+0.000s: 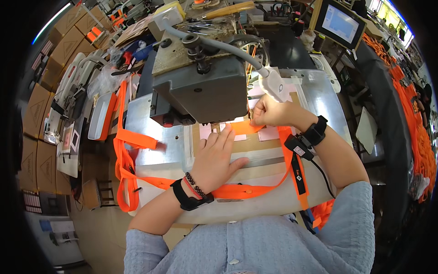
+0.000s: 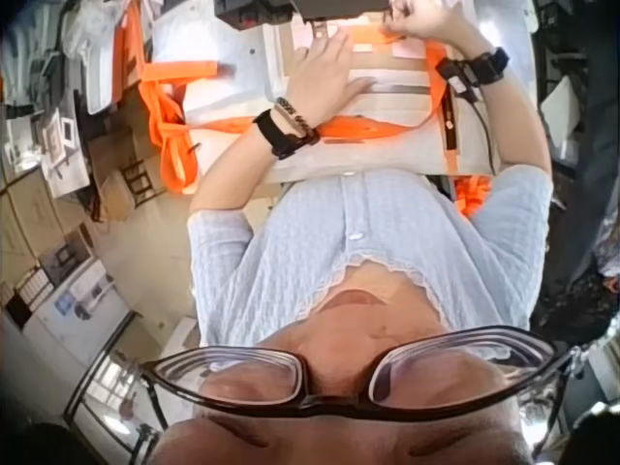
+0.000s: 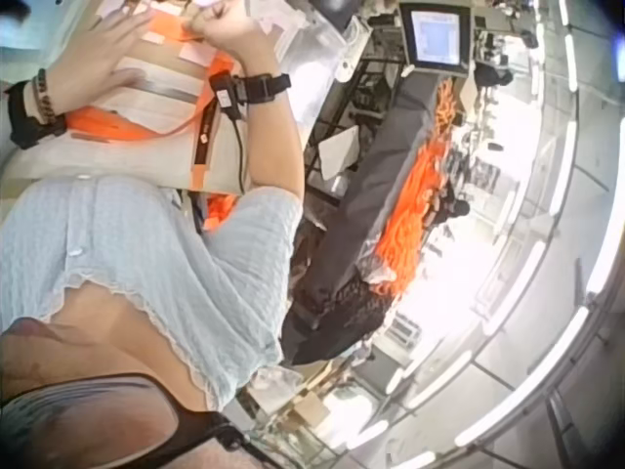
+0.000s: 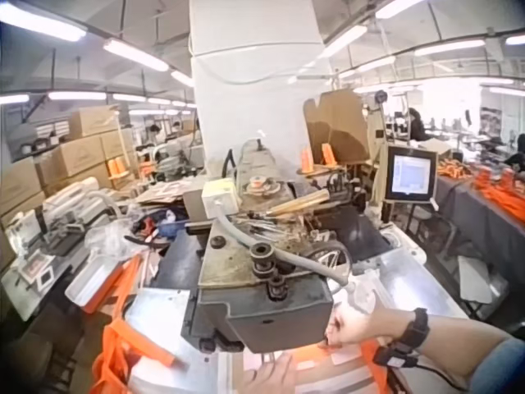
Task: Operating an industrial sewing machine to assemble orange nylon straps.
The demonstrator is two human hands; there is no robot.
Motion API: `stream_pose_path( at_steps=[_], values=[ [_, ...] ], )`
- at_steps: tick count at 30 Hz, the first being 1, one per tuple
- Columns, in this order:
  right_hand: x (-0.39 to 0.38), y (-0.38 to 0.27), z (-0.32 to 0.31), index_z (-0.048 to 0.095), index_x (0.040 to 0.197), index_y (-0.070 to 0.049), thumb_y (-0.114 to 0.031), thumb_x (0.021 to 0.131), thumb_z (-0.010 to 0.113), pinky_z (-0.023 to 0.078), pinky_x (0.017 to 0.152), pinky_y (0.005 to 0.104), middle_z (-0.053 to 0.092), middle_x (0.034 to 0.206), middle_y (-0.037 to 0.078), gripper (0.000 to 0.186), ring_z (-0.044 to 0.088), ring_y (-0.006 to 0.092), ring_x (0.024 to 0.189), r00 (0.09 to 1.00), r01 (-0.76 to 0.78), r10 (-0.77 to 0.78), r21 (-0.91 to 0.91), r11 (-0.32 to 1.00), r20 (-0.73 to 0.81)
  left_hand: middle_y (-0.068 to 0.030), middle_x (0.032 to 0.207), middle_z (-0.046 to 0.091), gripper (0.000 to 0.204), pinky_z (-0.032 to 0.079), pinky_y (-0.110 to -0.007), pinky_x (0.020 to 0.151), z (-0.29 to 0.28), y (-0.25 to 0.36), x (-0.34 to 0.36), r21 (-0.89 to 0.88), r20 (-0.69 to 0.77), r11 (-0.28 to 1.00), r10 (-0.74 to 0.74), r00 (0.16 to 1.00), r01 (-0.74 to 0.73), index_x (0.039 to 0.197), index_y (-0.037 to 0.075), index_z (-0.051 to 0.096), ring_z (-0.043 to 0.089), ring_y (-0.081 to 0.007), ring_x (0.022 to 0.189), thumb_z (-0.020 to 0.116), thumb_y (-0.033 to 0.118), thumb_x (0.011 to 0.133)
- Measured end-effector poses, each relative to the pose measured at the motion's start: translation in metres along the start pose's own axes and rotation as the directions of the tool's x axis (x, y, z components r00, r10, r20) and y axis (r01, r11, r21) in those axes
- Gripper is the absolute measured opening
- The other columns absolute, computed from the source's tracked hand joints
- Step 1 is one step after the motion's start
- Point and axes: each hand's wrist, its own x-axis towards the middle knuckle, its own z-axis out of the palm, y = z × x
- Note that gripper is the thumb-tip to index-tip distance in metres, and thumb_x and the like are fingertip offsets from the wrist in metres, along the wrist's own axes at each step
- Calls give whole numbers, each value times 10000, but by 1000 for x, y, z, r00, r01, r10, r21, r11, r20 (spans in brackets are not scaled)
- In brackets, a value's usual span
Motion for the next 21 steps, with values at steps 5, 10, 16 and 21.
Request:
stream_pose_path(
  at_steps=[5, 10, 16, 21],
  values=[
    [3, 4, 3, 662, 700, -31, -192, 833, 777, 484, 584, 275, 665, 681, 30, 238, 598, 89, 618, 1000, 12, -12, 11, 1000, 8, -175, 1468, 502, 761, 403, -443, 977, -5, 1, 2, 19, -2, 1000, -1, 1000, 1, 1404, -34, 510, 493, -312, 1266, 647, 528, 910],
    [-8, -16, -1, 666, 761, -46, -238, 850, 783, 491, 618, 275, 668, 722, 25, 242, 613, 89, 678, 996, -87, 88, -85, 993, 11, -149, 1438, 541, 689, 413, -439, 979, -3, -4, 3, -6, 17, 1000, 19, 1000, -19, 1388, -15, 530, 524, -292, 1197, 653, 478, 922],
    [-69, -43, -2, 666, 896, -16, -228, 842, 770, 520, 774, 394, 677, 839, 127, 242, 657, 297, 828, 906, 239, -371, -478, 845, -203, -121, 1389, 592, 513, 437, -446, 951, -1, -18, 3, -15, 4, 996, 84, 996, -84, 1355, 5, 567, 557, -295, 1103, 662, 200, 890],
    [-134, -80, 52, 632, 1079, -27, -216, 880, 723, 525, 820, 401, 633, 1017, 130, 290, 631, 299, 973, 791, 605, -543, -235, 760, 280, -95, 1377, 605, 487, 429, -455, 996, -11, -28, 10, -65, 60, 987, 149, 987, -145, 1345, 22, 583, 558, -317, 1118, 604, 64, 861]
  ],
)
